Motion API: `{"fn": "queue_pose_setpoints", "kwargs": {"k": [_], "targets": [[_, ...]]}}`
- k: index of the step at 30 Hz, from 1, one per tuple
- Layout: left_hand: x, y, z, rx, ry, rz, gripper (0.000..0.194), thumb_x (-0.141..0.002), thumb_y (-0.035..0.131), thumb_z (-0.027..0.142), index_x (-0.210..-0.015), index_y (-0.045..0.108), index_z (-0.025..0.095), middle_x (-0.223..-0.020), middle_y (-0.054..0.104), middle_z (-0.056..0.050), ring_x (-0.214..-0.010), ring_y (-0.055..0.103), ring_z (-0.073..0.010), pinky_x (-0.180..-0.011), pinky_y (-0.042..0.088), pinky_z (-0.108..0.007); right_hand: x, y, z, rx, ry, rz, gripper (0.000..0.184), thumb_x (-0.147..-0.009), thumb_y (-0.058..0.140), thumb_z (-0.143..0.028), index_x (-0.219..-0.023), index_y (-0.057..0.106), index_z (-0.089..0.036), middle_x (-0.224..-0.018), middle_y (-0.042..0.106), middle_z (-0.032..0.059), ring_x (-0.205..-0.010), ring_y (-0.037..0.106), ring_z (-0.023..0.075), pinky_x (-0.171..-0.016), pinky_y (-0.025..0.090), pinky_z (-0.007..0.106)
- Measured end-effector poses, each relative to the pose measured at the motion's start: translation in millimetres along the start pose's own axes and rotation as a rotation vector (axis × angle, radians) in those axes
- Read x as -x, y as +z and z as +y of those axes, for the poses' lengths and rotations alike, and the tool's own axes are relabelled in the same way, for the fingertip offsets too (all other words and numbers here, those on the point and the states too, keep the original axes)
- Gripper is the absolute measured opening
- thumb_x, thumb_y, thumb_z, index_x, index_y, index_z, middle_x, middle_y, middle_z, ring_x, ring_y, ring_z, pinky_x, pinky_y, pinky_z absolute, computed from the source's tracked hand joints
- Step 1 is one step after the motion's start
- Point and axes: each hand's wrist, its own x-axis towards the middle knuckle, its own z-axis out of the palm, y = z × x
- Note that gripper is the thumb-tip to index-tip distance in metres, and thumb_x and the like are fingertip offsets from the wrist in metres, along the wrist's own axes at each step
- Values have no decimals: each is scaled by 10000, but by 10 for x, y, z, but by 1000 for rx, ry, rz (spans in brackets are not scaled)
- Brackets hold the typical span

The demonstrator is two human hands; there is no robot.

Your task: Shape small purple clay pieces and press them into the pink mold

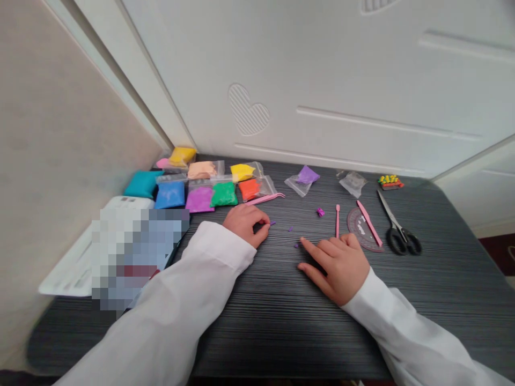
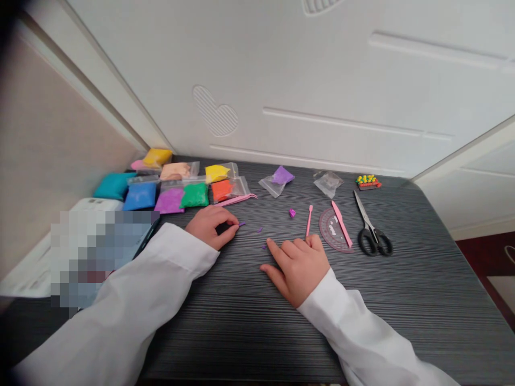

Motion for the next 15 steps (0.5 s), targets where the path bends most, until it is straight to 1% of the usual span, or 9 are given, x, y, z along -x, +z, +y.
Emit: {"fn": "queue_pose_setpoints", "kwargs": {"k": [3,9,15], "targets": [[2,-3,3,2,0,2,145,-705,484,264,-721,606,188,-713,608,-15,-754,523,-160,-730,376,-314,16,23,-38,23,-19,-31,462,-823,297,-474,-1198,411,-229,-795,573,28,-746,465,191,-704,208,389],[8,-9,6,8,-3,-3,145,-705,483,262,-718,606,187,-712,608,-14,-753,524,-161,-733,376,-317,-10,40,-89,33,-56,-49,449,-828,276,-469,-1200,405,-253,-785,558,26,-734,452,189,-707,201,405],[5,-12,16,0,-9,5,147,-706,481,264,-717,606,189,-711,608,-15,-754,522,-161,-731,376,-314,-2,37,-96,42,-32,-36,438,-828,284,-459,-1193,415,-255,-776,554,27,-733,447,187,-700,201,399]]}}
